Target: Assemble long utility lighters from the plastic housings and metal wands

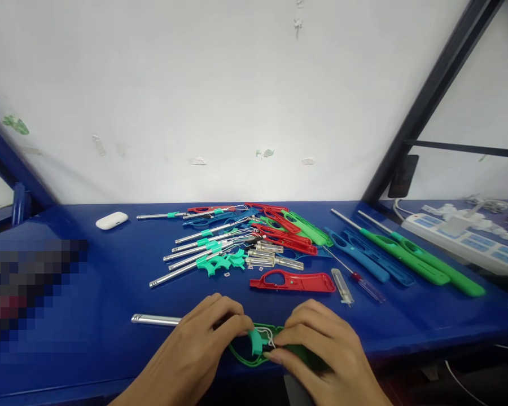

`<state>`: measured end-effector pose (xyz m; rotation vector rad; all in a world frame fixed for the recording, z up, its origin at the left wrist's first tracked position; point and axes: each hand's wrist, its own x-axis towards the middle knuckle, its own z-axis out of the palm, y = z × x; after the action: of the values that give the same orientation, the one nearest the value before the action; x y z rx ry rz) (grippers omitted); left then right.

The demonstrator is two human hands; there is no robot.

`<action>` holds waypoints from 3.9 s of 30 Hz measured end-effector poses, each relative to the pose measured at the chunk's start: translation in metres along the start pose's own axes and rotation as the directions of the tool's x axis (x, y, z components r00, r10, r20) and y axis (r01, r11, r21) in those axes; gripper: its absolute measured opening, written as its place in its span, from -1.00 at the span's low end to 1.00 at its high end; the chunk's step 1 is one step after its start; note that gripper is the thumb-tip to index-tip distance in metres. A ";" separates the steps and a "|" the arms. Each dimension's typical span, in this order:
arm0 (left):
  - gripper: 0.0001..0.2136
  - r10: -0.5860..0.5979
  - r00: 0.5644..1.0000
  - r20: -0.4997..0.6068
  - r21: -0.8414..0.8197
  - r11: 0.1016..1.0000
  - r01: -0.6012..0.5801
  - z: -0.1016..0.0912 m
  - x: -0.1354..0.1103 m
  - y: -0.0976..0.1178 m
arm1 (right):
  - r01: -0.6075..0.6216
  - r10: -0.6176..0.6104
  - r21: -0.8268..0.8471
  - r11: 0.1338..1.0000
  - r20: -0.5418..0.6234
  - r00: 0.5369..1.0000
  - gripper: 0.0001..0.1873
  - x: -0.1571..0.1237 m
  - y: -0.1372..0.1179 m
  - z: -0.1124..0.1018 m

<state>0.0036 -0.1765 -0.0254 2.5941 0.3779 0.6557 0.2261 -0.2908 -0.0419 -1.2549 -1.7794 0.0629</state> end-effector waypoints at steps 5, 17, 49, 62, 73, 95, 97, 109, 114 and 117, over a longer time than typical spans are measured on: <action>-0.48 -0.005 1.000 0.021 -0.009 1.000 0.006 -0.002 0.000 0.001 | 0.009 -0.009 0.001 1.000 0.000 1.000 -0.93 -0.001 -0.001 0.000; -0.51 -0.011 1.000 0.027 -0.013 1.000 0.012 -0.002 0.002 0.003 | 0.015 -0.015 -0.027 1.000 0.004 1.000 -0.91 0.001 -0.001 0.000; -0.56 -0.033 0.999 0.014 0.014 0.999 0.033 -0.004 0.006 0.005 | 0.035 -0.039 -0.081 0.996 -0.048 0.998 -0.93 -0.003 0.000 0.002; -0.48 -0.029 0.999 -0.029 0.024 0.999 0.030 0.010 -0.002 -0.010 | 0.029 -0.033 -0.074 0.997 -0.055 0.998 -0.95 -0.002 0.000 0.002; -0.58 -0.030 0.997 -0.066 0.030 0.999 0.032 0.005 0.003 -0.005 | 0.032 -0.037 -0.078 0.996 -0.062 0.997 -0.95 -0.002 -0.001 0.002; -0.67 0.007 0.993 0.120 0.164 0.986 -0.027 -0.003 -0.001 0.011 | 0.034 -0.037 -0.090 0.995 -0.039 0.999 -0.92 -0.005 -0.005 0.002; -0.74 -0.001 0.994 0.107 0.169 0.986 -0.018 -0.005 0.000 0.017 | 0.052 -0.057 -0.104 0.993 -0.047 0.997 -0.91 -0.006 -0.006 0.001; -0.80 0.025 0.999 0.026 0.254 0.967 -0.031 0.005 -0.002 0.013 | -0.010 0.010 -0.100 0.995 0.000 1.000 -0.88 -0.003 0.000 -0.002; -0.77 -0.001 1.000 0.019 0.289 0.957 -0.004 0.006 -0.009 0.006 | 0.027 -0.029 -0.248 0.968 -0.004 1.000 -0.73 0.002 -0.008 -0.005; -0.69 -0.038 0.995 -0.095 0.324 0.944 0.067 -0.003 -0.017 0.000 | 0.058 -0.061 -0.327 0.943 -0.001 0.998 -0.66 0.003 -0.012 -0.005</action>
<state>-0.0122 -0.1813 -0.0297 2.8605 0.6303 0.7439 0.2212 -0.2964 -0.0312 -1.4277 -1.8689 -0.2847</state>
